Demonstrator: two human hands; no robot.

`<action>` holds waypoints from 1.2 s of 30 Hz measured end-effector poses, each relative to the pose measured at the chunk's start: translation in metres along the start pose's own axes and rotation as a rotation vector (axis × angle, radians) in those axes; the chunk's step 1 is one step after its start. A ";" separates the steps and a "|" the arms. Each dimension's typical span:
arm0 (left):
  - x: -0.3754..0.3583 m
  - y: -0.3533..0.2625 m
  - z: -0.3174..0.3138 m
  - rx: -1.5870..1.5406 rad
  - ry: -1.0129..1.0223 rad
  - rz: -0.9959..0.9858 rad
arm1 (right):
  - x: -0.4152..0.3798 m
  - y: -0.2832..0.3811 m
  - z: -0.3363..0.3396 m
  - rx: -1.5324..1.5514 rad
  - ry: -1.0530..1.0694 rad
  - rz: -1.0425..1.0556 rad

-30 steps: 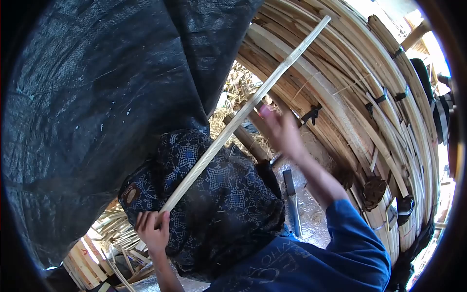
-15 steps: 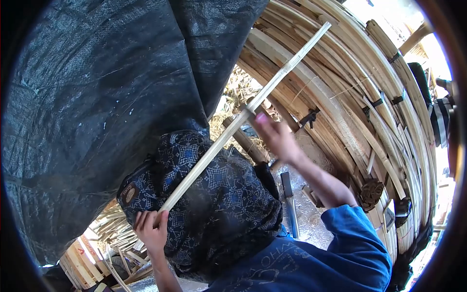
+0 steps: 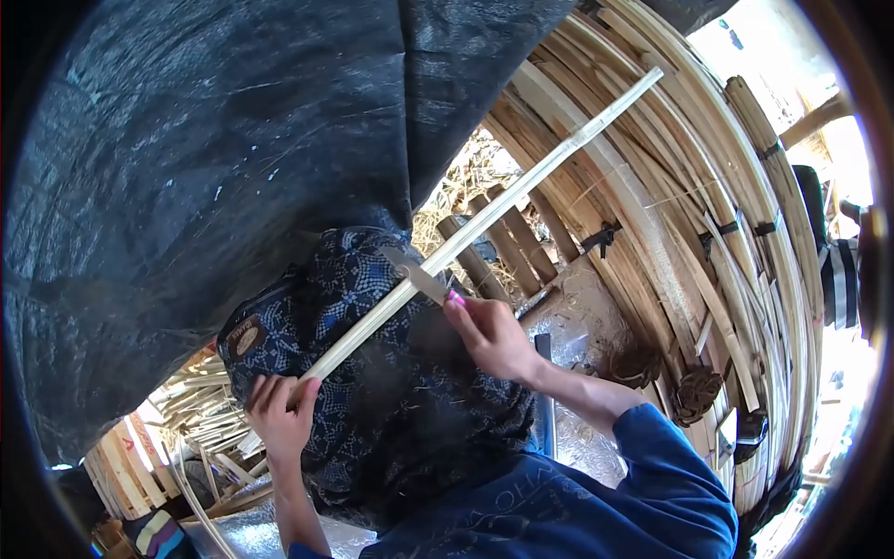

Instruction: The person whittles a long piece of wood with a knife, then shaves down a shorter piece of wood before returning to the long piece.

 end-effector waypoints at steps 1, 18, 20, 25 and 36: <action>0.002 0.001 0.001 0.009 -0.011 -0.020 | -0.009 0.008 -0.019 -0.062 0.091 0.069; -0.073 0.047 0.077 0.022 -0.066 0.399 | 0.015 -0.045 0.104 0.665 -0.391 -0.177; -0.091 0.053 0.062 -0.022 -0.039 0.450 | 0.019 -0.040 0.097 0.636 -0.390 -0.173; -0.097 0.062 0.043 -0.107 -0.117 0.473 | 0.036 -0.022 0.057 0.493 -0.418 -0.215; -0.086 0.050 0.035 -0.109 -0.224 0.336 | 0.015 0.001 0.027 -0.058 -0.440 0.178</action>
Point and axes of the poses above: each hand's wrist, its own x-axis towards the middle knuckle, its own z-axis out of the back of the hand, y = z × x, the point moved 7 cm from there along x, towards the middle knuckle, and after that the axes turned 1 degree about x, right-handed, at the moved point
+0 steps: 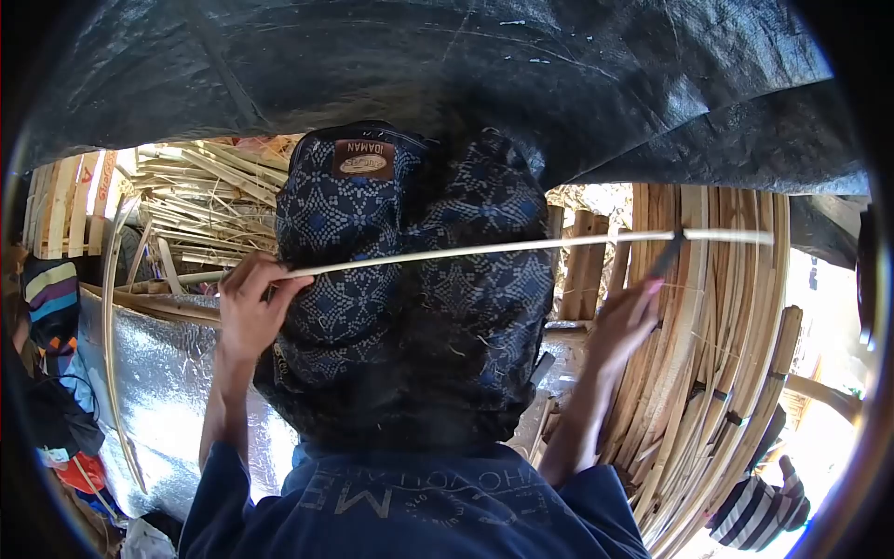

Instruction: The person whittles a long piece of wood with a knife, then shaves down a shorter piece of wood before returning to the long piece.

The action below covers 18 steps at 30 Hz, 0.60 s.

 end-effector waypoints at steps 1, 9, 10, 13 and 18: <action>-0.001 0.003 0.000 -0.001 0.044 0.019 | -0.026 0.025 -0.016 -0.133 0.024 0.306; 0.003 -0.003 -0.001 0.024 0.100 -0.131 | 0.022 -0.028 0.016 0.687 0.010 -0.559; 0.006 -0.004 -0.001 0.012 0.102 -0.148 | 0.023 -0.018 0.019 0.708 0.122 -0.567; 0.010 -0.004 -0.002 0.004 0.184 -0.102 | 0.011 -0.024 0.040 0.543 -0.010 -0.539; 0.028 -0.017 -0.013 0.089 0.263 -0.107 | -0.028 -0.073 0.064 0.694 -0.275 -0.677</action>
Point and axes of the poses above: each hand's wrist, its own x-axis towards the middle knuckle, its own z-axis out of the back of the hand, y = z × x, the point moved 7 cm from there along x, towards the middle knuckle, and after that the axes turned 1 degree about x, right-handed, at the moved point
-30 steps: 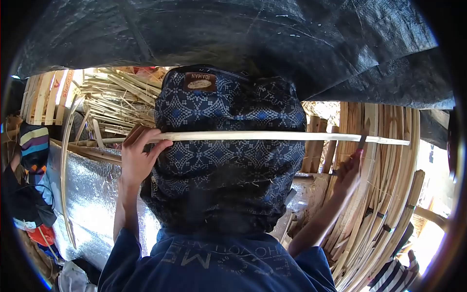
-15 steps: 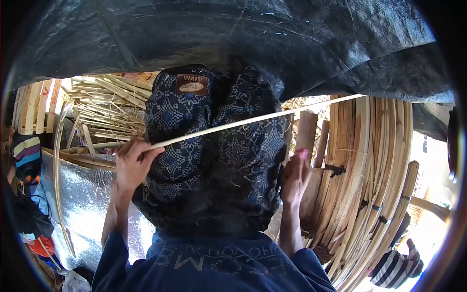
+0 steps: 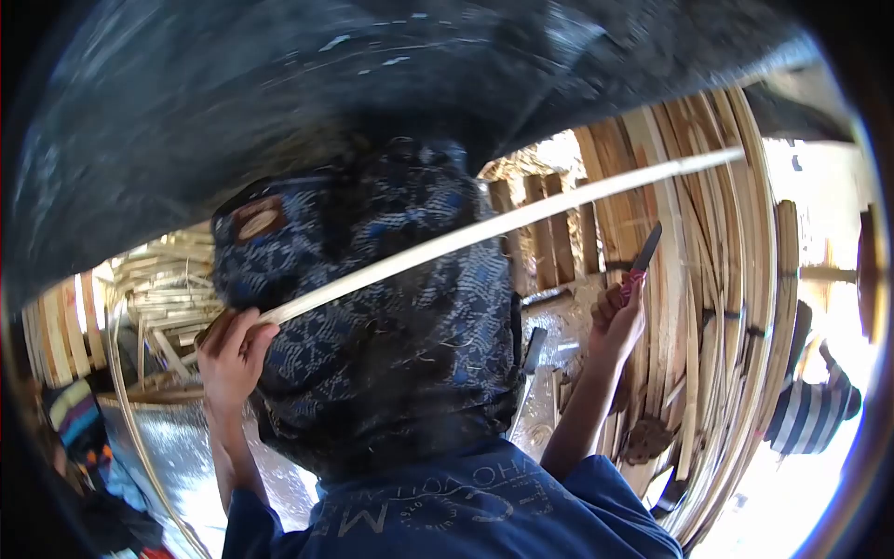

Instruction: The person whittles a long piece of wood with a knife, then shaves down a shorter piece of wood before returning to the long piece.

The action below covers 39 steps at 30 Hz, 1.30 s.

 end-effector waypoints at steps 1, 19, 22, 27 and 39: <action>0.005 -0.006 0.000 0.051 -0.037 -0.076 | -0.006 0.005 0.004 0.038 -0.059 0.054; 0.040 -0.038 -0.029 0.160 0.002 -0.054 | 0.019 0.057 -0.110 -0.880 0.235 0.556; 0.038 -0.039 -0.027 0.135 -0.098 -0.096 | -0.031 0.028 -0.128 -0.836 0.470 0.791; 0.037 -0.043 -0.025 0.137 -0.129 -0.129 | 0.002 0.055 -0.113 -0.814 0.169 0.726; 0.033 -0.036 -0.028 0.106 -0.117 -0.134 | -0.082 0.007 -0.134 -0.706 0.424 1.021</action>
Point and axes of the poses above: each hand's wrist, its own x-axis towards the middle knuckle, its own z-axis out of the back of the hand, y = z × x, the point moved 7 cm from there along x, towards the middle knuckle, and after that the axes turned 1 degree about x, right-handed, at the moved point
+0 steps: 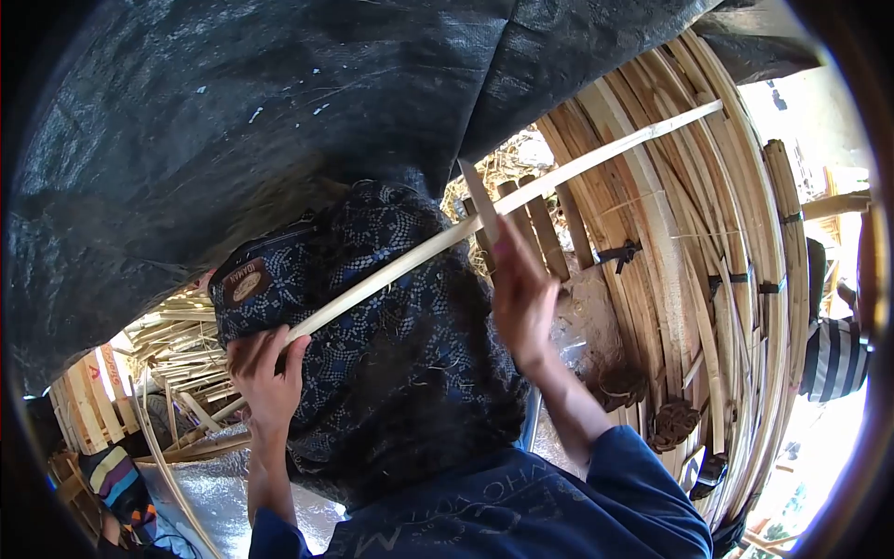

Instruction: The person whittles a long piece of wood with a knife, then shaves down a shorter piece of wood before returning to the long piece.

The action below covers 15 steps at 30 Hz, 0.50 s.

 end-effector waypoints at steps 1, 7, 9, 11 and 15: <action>0.001 0.000 0.001 0.008 -0.004 0.002 | 0.001 -0.009 0.000 -0.093 0.077 -0.031; 0.004 -0.006 0.003 0.036 -0.057 -0.037 | 0.028 -0.030 0.020 -0.140 -0.091 -0.056; -0.002 -0.001 0.002 0.019 -0.042 -0.006 | 0.001 -0.020 0.017 -0.025 -0.016 -0.178; -0.003 0.001 0.001 0.003 -0.005 0.029 | 0.004 -0.033 0.026 0.152 0.019 -0.205; 0.003 -0.005 0.004 0.017 -0.051 -0.016 | 0.024 -0.080 0.076 0.471 -0.062 -0.666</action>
Point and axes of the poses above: each hand's wrist, its own x-axis towards the middle knuckle, its own z-axis out of the back of the hand, y = z × x, the point moved 7 cm from there along x, towards the middle knuckle, and after that the axes turned 1 degree about x, right-handed, at the moved point
